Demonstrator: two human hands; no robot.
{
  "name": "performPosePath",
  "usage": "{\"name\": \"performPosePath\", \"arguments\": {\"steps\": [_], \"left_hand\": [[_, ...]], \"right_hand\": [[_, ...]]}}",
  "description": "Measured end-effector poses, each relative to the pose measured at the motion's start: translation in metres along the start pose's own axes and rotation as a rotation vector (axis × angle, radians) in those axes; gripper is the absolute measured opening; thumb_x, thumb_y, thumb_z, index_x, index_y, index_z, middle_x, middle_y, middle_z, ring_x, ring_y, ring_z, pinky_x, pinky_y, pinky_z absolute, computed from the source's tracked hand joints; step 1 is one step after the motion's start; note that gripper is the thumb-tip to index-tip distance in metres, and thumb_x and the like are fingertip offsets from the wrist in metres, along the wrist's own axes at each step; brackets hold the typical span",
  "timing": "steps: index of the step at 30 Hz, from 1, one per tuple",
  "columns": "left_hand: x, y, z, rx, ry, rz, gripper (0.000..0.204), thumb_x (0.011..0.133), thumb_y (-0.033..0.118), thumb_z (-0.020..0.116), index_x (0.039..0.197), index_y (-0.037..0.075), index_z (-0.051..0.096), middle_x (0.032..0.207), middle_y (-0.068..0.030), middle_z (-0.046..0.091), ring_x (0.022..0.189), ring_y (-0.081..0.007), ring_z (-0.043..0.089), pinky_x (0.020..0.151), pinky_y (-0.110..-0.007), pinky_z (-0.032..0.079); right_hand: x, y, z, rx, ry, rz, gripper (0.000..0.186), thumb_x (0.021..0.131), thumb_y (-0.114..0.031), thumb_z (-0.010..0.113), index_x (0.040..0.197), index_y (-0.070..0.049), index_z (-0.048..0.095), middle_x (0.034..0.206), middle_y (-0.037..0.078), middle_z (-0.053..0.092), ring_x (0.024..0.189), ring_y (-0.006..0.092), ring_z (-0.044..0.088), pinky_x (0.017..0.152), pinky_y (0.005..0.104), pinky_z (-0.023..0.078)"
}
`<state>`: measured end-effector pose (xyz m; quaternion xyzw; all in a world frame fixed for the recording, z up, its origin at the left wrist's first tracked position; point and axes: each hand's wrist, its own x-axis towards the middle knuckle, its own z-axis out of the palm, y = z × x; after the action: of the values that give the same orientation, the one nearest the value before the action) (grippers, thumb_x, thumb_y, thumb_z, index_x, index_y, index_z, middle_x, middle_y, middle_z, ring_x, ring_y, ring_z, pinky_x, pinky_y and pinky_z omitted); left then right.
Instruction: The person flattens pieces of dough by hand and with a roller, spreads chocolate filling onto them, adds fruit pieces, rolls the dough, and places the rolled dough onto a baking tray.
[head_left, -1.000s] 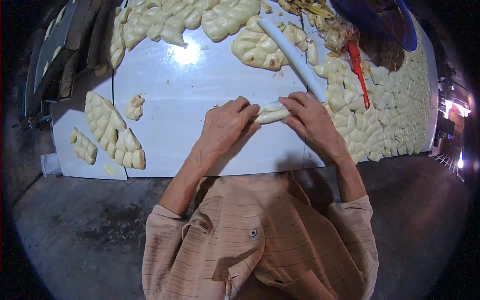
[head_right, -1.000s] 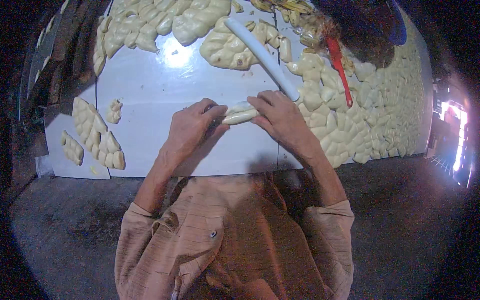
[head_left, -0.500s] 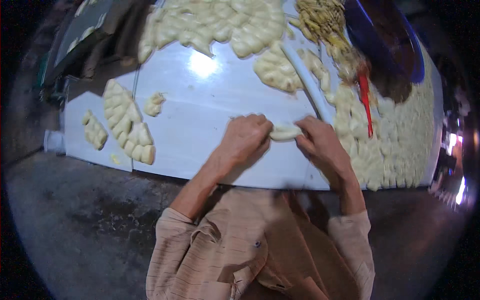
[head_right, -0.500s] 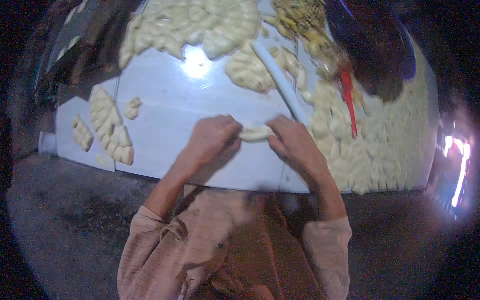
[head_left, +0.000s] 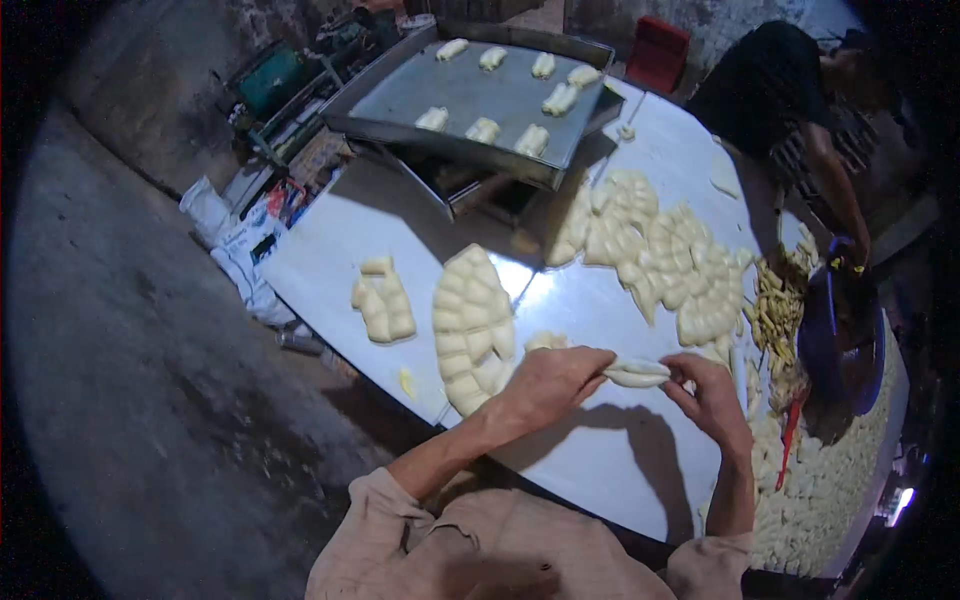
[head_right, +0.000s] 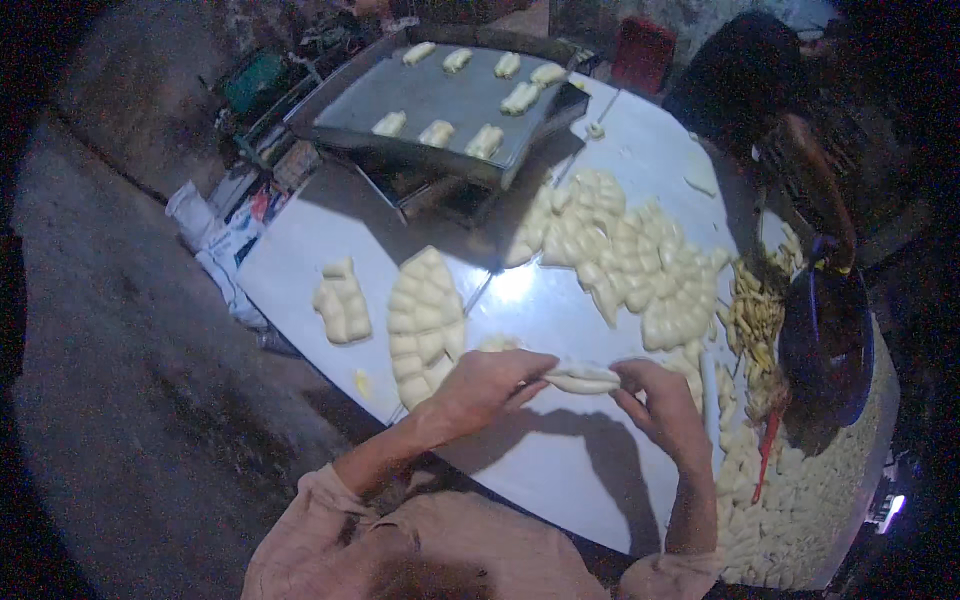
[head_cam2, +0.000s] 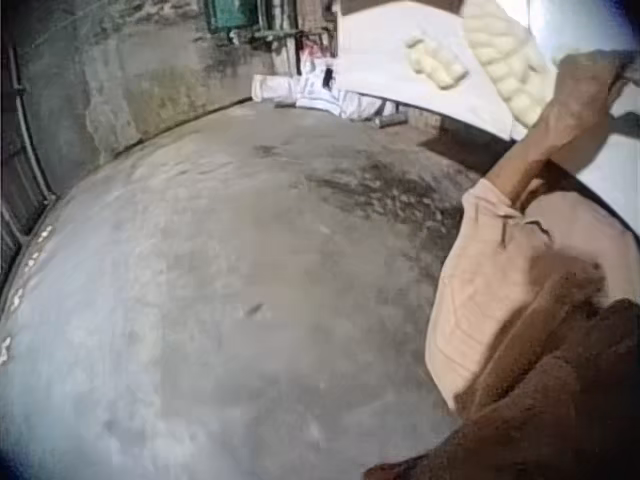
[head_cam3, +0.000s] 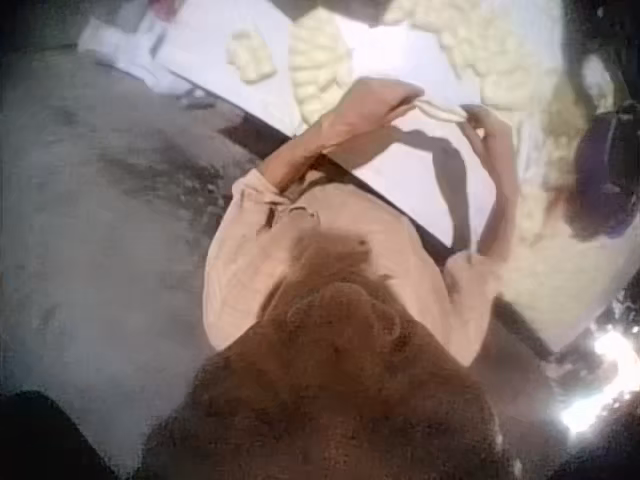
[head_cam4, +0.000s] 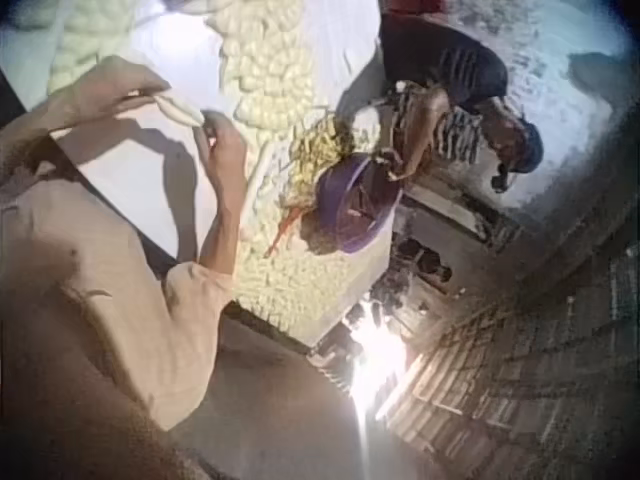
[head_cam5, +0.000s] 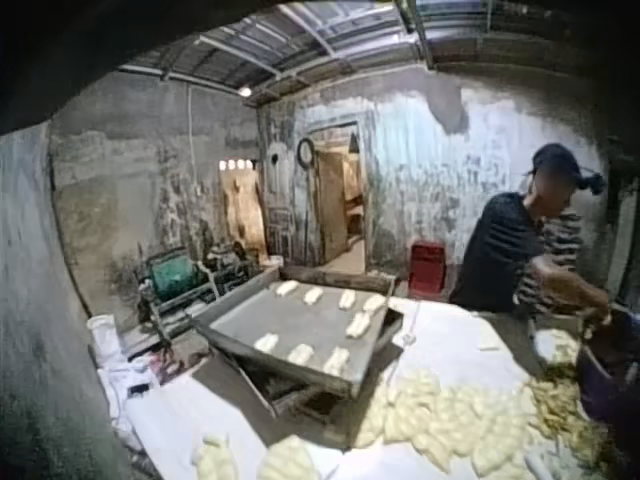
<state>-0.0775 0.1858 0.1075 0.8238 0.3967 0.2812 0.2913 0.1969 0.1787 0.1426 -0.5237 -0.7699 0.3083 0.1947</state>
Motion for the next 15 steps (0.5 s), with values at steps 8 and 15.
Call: {"name": "performPosePath", "arguments": {"steps": [8, 15], "left_hand": [[0.037, -0.094, -0.22, 0.331, 0.373, -0.085, 0.029, 0.091, 0.023, 0.071, 0.115, 0.007, 0.071, 0.101, -0.0147, 0.073, 0.083, -0.0313, 0.072, 0.07, -0.039, 0.057], [0.1, -0.201, -0.345, 0.646, 0.445, -0.309, 0.031, 0.089, 0.038, 0.07, 0.108, 0.015, 0.075, 0.09, -0.0159, 0.073, 0.08, -0.0344, 0.072, 0.072, -0.046, 0.056]], "right_hand": [[0.28, -0.128, 0.02, -0.112, 0.15, -0.475, 0.025, 0.084, -0.002, 0.07, 0.108, -0.005, 0.066, 0.094, 0.013, 0.067, 0.089, 0.0319, 0.068, 0.079, 0.0398, 0.053], [0.514, -0.185, 0.07, -0.214, 0.16, -0.469, 0.031, 0.087, -0.006, 0.071, 0.117, -0.008, 0.071, 0.109, 0.017, 0.072, 0.098, 0.0301, 0.07, 0.083, 0.0409, 0.055]]}}
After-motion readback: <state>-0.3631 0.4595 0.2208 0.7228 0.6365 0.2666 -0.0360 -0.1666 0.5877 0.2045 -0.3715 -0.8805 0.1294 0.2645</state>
